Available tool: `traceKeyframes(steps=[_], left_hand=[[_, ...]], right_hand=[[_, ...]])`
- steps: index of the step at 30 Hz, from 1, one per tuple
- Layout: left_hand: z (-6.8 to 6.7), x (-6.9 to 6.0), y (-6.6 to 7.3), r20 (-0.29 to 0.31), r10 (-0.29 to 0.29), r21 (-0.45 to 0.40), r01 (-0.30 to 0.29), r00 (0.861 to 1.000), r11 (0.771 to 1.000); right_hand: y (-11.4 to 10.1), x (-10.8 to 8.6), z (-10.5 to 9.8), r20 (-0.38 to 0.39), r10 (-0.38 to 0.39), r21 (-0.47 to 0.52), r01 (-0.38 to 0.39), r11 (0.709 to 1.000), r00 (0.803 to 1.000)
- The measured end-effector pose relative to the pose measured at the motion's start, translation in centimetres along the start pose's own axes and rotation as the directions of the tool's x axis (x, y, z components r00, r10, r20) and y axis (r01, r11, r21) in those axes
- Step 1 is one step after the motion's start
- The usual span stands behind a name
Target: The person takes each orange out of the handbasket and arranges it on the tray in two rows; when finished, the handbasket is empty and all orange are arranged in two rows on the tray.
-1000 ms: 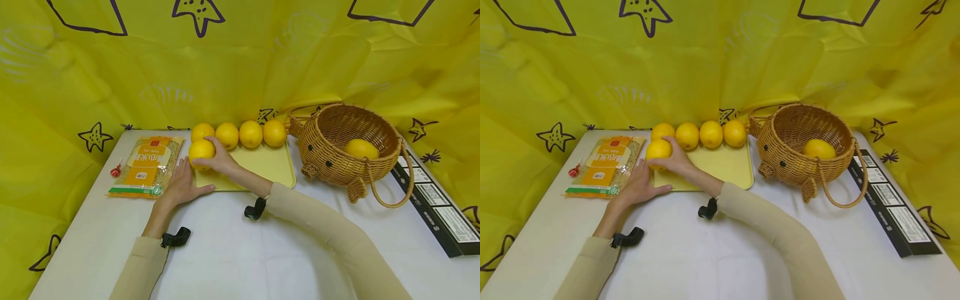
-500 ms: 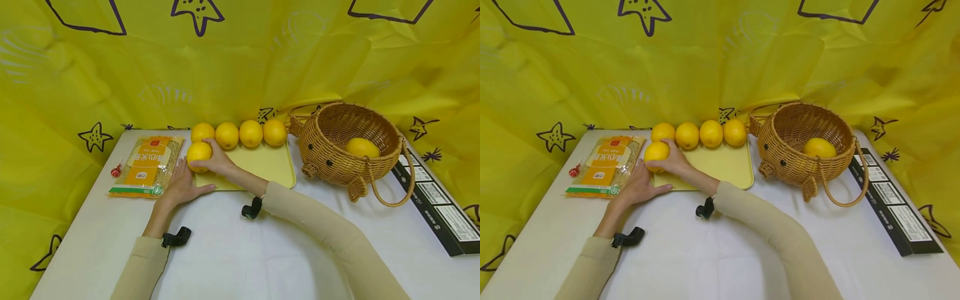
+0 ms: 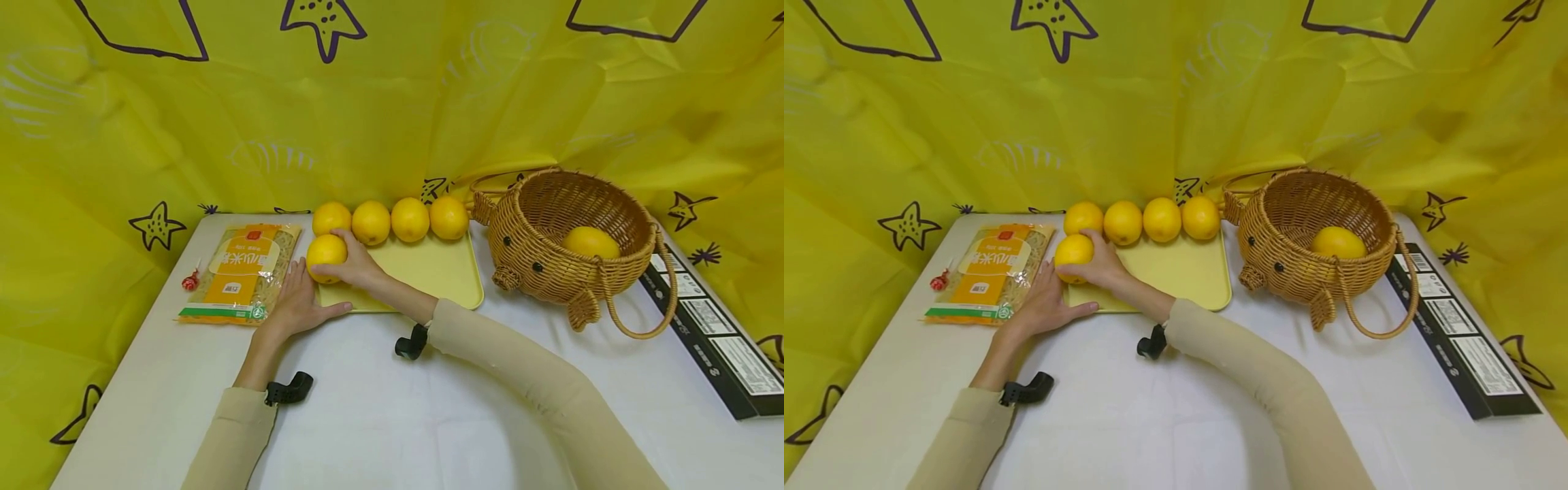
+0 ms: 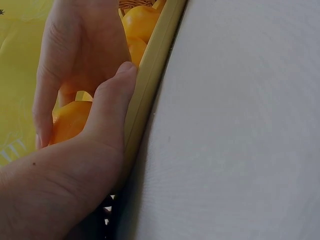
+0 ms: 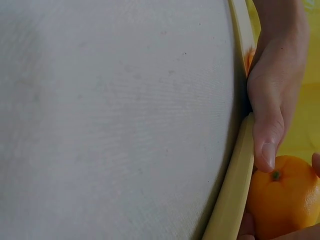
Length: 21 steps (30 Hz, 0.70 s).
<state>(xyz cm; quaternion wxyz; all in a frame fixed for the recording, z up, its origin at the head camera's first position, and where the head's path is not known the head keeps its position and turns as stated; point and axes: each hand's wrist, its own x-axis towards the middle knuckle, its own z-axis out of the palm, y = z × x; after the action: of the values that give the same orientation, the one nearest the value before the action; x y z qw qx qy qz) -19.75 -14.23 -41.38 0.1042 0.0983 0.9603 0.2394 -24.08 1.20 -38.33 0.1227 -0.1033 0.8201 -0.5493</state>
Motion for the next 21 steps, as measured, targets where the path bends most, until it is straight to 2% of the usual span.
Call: traceKeyframes(steps=[5,9,14,21], left_hand=[[0.0,0.1,0.0,0.002,0.005,0.000,-0.005,1.000,1.000],[0.0,0.2,0.0,-0.002,0.003,-0.005,-0.003,1.000,1.000],[0.0,0.2,0.1,-0.006,-0.013,-0.011,0.013,1.000,1.000],[0.0,0.0,0.0,-0.003,-0.018,-0.008,0.018,1.000,1.000]], right_hand=[[0.0,-0.4,-0.4,-0.002,-0.003,-0.067,0.003,0.998,1.000],[0.1,-2.0,-1.6,-0.016,-0.064,-0.116,0.061,0.991,0.998],[0.4,-6.0,-4.4,-0.008,-0.177,-0.074,0.176,0.982,0.984],[1.7,-12.1,-8.8,-0.007,-0.206,-0.028,0.206,0.978,0.979]])
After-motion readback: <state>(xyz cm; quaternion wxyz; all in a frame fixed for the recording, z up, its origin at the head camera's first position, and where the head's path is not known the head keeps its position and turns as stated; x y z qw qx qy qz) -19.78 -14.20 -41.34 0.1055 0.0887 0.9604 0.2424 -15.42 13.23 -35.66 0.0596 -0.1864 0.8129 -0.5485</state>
